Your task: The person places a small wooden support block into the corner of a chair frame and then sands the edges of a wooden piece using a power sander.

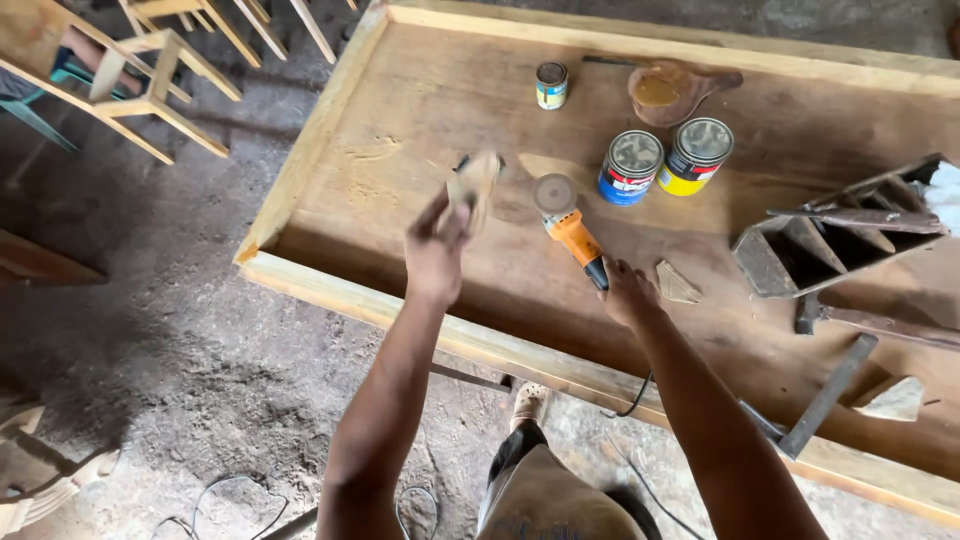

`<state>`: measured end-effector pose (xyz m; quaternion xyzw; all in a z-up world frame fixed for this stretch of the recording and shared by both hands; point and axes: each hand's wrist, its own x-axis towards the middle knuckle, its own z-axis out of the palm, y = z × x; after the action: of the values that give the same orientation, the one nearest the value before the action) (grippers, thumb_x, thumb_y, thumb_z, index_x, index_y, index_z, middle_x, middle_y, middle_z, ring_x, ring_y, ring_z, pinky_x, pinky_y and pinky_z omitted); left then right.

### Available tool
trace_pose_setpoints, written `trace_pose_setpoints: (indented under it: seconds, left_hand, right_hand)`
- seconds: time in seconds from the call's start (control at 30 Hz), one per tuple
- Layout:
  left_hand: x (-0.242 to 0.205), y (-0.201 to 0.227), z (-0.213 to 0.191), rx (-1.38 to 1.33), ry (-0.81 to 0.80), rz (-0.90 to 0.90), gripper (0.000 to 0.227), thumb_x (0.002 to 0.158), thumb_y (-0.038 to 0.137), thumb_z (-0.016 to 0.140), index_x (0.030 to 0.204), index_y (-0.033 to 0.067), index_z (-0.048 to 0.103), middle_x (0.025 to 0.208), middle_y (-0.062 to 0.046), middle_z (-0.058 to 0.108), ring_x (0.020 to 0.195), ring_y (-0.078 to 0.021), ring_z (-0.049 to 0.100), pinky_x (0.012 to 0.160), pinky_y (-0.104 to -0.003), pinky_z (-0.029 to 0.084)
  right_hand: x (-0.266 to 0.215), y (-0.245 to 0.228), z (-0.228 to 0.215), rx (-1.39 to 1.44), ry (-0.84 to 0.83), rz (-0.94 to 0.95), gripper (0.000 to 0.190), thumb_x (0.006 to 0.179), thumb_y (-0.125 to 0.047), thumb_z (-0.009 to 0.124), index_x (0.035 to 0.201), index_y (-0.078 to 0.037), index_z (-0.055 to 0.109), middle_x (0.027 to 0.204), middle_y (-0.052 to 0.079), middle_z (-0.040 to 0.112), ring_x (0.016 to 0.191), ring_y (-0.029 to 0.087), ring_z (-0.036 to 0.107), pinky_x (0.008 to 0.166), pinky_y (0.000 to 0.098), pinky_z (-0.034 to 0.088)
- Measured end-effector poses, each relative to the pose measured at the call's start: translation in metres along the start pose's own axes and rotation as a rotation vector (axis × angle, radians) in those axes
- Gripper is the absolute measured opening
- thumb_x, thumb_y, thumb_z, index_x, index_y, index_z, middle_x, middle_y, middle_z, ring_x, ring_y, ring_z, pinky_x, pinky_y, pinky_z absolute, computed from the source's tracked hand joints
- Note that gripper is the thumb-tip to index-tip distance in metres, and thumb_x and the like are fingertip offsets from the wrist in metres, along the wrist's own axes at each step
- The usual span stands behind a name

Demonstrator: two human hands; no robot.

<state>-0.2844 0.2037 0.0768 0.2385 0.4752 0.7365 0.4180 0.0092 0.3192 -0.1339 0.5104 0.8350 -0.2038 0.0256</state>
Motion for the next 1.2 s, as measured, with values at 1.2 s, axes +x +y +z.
trace_pose_setpoints:
  seconds: [1.2]
  left_hand:
    - [-0.338, -0.143, 0.272, 0.249, -1.309, -0.176, 0.055, 0.103, 0.005, 0.066, 0.154, -0.0014, 0.046, 0.161, -0.021, 0.044, 0.138, -0.0309, 0.058, 0.107, -0.039, 0.061]
  right_hand:
    - [-0.487, 0.099, -0.131, 1.857, 0.776, 0.291, 0.066, 0.087, -0.022, 0.079, 0.142, -0.002, 0.047, 0.123, 0.017, 0.07, 0.113, 0.026, 0.069, 0.099, 0.0394, 0.056]
